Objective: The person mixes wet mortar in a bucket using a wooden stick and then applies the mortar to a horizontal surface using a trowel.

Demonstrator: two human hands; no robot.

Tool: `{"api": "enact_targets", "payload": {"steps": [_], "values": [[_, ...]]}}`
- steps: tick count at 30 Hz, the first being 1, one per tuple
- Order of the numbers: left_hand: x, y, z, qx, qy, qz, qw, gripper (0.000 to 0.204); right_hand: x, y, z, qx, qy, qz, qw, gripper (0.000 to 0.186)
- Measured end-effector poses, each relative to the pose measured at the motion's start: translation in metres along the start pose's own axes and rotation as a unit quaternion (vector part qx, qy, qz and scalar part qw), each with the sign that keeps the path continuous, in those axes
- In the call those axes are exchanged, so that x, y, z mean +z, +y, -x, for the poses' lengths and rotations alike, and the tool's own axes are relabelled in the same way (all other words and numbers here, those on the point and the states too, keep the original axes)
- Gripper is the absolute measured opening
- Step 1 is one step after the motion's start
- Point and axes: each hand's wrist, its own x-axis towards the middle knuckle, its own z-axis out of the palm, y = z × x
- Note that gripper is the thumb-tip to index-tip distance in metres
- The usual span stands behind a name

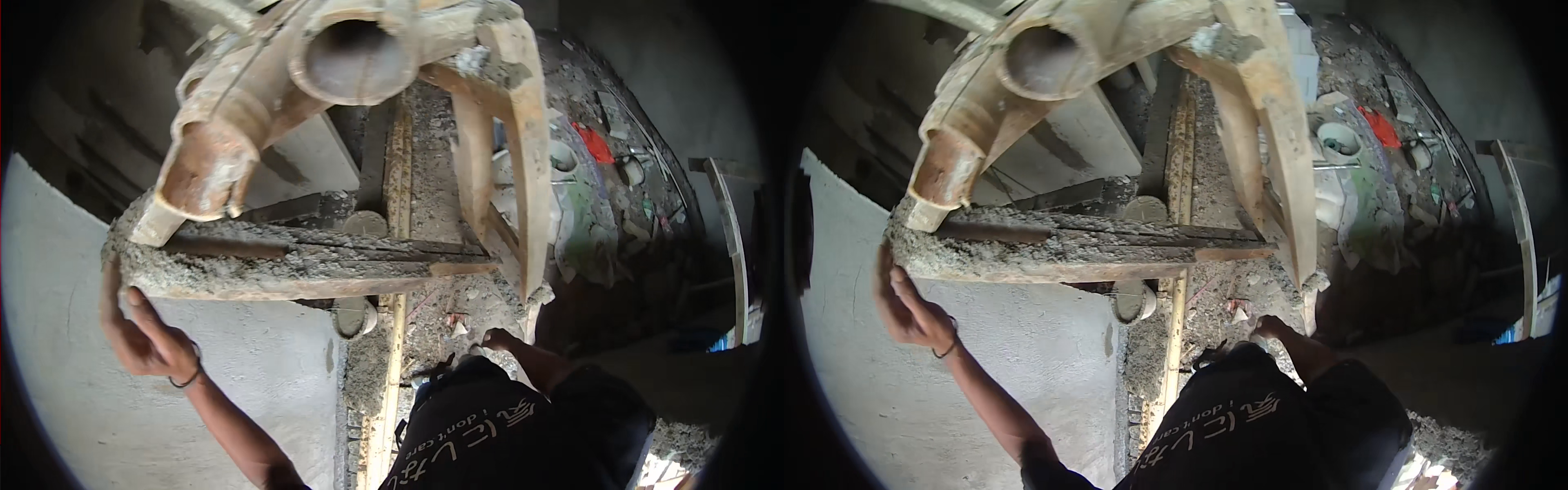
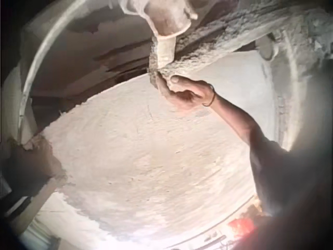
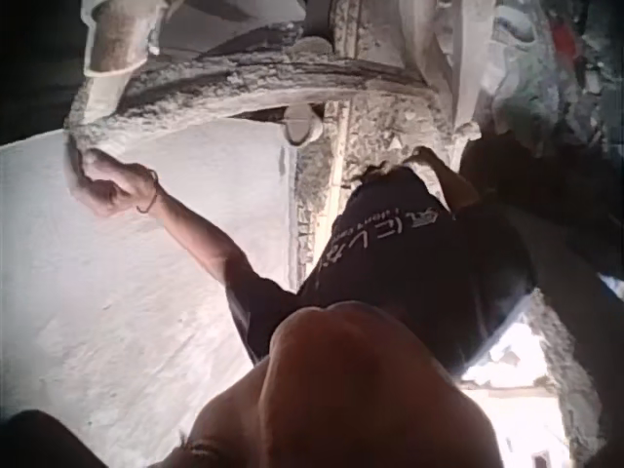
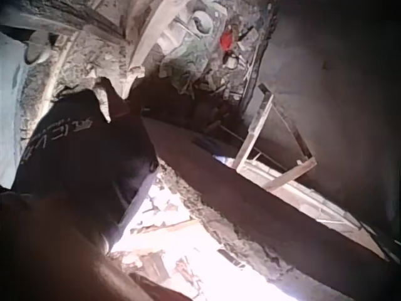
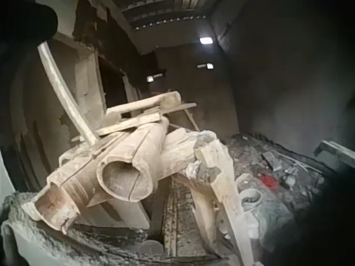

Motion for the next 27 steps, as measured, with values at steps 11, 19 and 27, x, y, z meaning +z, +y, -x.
{"api": "enact_targets", "payload": {"steps": [11, 19, 27], "values": [[0.115, 0.185, 0.068, 0.175, -0.095, 0.356, 0.913, 0.035, -0.007, 0.115, 0.083, 0.146, 0.161, -0.208, 0.954, 0.03], [0.234, 0.281, 0.129, -0.353, -0.344, 0.436, 0.753, 0.071, 0.042, 0.152, 0.168, 0.279, 0.238, -0.292, 0.883, 0.031], [0.323, 0.327, 0.149, -0.383, -0.214, 0.512, 0.738, 0.076, 0.051, 0.101, 0.195, 0.335, 0.289, -0.406, 0.799, 0.038]]}}
